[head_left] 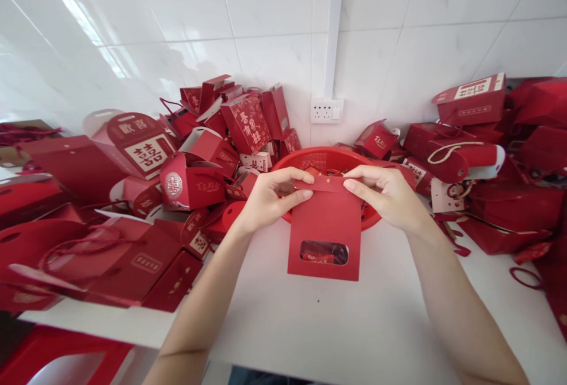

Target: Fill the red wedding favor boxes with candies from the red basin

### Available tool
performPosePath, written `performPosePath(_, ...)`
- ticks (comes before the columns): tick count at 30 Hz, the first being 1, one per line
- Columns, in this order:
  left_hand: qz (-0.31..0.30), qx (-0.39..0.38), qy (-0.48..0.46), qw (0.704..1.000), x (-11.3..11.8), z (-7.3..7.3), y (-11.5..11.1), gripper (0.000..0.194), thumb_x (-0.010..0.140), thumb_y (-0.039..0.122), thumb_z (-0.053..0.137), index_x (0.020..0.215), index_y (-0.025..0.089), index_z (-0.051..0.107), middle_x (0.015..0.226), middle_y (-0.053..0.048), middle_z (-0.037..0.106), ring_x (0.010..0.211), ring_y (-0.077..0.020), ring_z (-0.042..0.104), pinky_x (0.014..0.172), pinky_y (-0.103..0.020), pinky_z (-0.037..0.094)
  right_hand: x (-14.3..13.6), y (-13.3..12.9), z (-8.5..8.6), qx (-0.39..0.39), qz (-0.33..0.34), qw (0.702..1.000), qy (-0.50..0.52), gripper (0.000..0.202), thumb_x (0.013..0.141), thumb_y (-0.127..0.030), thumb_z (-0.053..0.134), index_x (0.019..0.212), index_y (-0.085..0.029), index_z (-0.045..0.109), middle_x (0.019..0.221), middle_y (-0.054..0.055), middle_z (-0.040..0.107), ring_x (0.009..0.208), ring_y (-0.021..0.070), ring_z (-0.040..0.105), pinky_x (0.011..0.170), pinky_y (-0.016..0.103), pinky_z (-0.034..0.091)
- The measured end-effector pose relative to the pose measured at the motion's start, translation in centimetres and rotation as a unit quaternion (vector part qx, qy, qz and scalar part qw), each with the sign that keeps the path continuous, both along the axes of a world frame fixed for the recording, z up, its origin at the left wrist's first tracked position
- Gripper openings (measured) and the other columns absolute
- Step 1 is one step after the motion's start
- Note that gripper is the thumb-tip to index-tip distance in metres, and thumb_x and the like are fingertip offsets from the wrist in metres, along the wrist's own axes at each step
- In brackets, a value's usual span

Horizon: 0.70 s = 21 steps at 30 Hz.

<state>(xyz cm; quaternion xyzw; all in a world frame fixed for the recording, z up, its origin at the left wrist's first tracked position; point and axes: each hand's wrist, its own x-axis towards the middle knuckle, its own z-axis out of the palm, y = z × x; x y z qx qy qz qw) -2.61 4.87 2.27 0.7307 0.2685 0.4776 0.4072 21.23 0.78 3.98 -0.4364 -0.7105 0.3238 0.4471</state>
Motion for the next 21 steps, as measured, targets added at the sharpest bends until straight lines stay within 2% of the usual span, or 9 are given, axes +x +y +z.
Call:
performPosePath(4,-0.01,-0.004,-0.008,1.0,0.1,0.1,-0.1,0.029,0.077,0.035,0.083,0.098,0.017,0.074,0.092,-0.006,0.073,0.065,-0.0129,0.064,0.056,-0.022,0.054,0.1,-0.2,0.2,0.031,-0.02,0.999,-0.006,0.025,0.093,-0.045,0.064,0.091,-0.022,0.074,0.087,0.003,0.076,0.074,0.0195,0.071,0.061,0.029,0.056)
performPosePath(8,0.002,0.006,-0.017,1.0,0.1,0.4,-0.2,0.032,0.085,0.04,0.076,0.111,0.021,0.074,0.071,-0.001,0.069,0.06,-0.0126,0.063,0.054,-0.022,0.052,0.4,-0.3,0.4,0.062,-0.026,0.998,-0.013,0.025,0.093,-0.045,0.064,0.091,-0.023,0.075,0.091,0.003,0.077,0.077,0.0198,0.072,0.067,0.031,0.058)
performPosePath(10,-0.007,-0.014,-0.024,1.0,0.1,0.7,-0.3,0.034,0.087,0.041,0.074,0.114,0.021,0.074,0.075,-0.003,0.072,0.065,-0.0151,0.067,0.06,-0.024,0.056,0.5,-0.4,0.5,0.068,-0.03,0.997,-0.014,0.025,0.093,-0.045,0.064,0.092,-0.023,0.075,0.092,0.004,0.077,0.078,0.0203,0.072,0.069,0.032,0.058)
performPosePath(14,-0.051,-0.069,-0.021,0.996,0.1,1.1,-0.4,0.028,0.086,0.04,0.075,0.1,0.016,0.078,0.086,-0.008,0.077,0.078,-0.0196,0.072,0.07,-0.027,0.059,0.7,-0.5,0.5,0.068,-0.029,0.997,-0.014,0.024,0.093,-0.044,0.063,0.091,-0.024,0.075,0.09,0.003,0.077,0.077,0.0195,0.071,0.069,0.032,0.058)
performPosePath(19,-0.024,-0.058,-0.026,0.998,-0.1,1.1,-0.5,0.022,0.084,0.037,0.076,0.081,0.015,0.076,0.075,-0.005,0.072,0.067,-0.0147,0.067,0.062,-0.023,0.055,0.4,-0.6,0.8,0.078,-0.021,0.996,-0.028,0.022,0.093,-0.042,0.063,0.087,-0.024,0.074,0.086,0.002,0.075,0.073,0.0186,0.07,0.066,0.031,0.057)
performPosePath(21,-0.019,-0.048,-0.018,0.999,-0.3,1.1,-0.6,0.022,0.085,0.037,0.075,0.079,0.015,0.076,0.074,-0.004,0.071,0.065,-0.0143,0.065,0.06,-0.023,0.054,0.5,-1.1,1.2,0.106,-0.039,0.993,-0.033,0.016,0.092,-0.038,0.065,0.088,-0.025,0.073,0.088,0.001,0.075,0.078,0.0192,0.07,0.072,0.032,0.057)
